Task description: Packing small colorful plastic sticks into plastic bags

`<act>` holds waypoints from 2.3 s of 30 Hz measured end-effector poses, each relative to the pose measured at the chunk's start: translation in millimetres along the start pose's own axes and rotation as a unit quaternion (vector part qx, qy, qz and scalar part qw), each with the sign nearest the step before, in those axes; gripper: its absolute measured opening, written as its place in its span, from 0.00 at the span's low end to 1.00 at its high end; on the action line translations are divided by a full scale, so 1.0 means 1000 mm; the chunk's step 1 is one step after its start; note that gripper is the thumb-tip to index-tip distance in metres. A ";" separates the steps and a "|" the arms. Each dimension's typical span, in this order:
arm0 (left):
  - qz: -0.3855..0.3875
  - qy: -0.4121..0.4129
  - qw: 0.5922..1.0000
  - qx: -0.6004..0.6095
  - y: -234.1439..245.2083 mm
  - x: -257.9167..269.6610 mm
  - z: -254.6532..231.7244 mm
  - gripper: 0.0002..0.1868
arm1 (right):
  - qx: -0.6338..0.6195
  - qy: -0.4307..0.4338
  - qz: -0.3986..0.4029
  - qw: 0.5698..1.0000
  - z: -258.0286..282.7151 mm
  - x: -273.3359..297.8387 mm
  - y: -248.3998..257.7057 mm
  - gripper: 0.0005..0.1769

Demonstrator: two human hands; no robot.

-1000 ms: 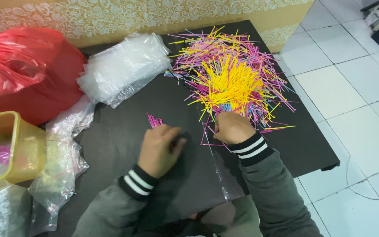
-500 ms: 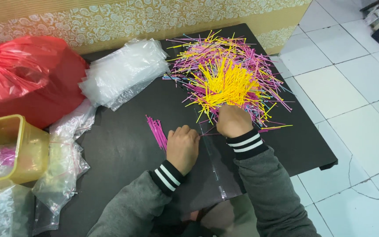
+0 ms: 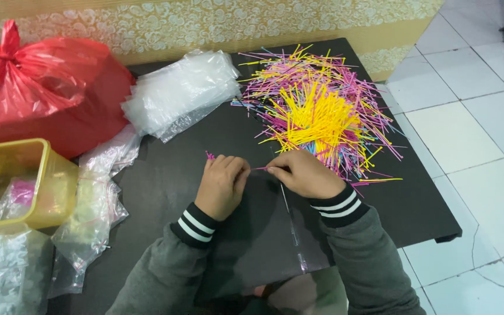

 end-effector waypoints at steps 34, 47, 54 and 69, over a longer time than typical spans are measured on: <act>-0.221 0.099 0.953 -0.181 0.064 0.054 0.024 0.10 | 0.040 -0.040 -0.202 0.978 -0.027 -0.020 -0.051 0.14; -0.003 0.127 0.974 -0.189 0.015 0.056 0.029 0.16 | 0.076 0.041 -0.107 0.990 0.016 -0.026 -0.058 0.16; -0.018 0.136 0.980 -0.143 0.022 0.057 0.027 0.14 | 0.205 -0.160 -0.186 0.947 -0.082 0.017 0.032 0.13; 0.027 0.153 0.983 -0.098 0.019 0.055 0.029 0.11 | 0.178 -0.271 -0.131 0.937 -0.131 0.016 0.010 0.10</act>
Point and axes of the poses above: each hand's wrist, its own x-axis away from the middle knuckle, its own y-axis out of the back of the hand, z = x × y, the point moved 7 cm from there along -x, towards the middle knuckle, and after that the axes turned 6 degrees about y, right-handed, at the moved point
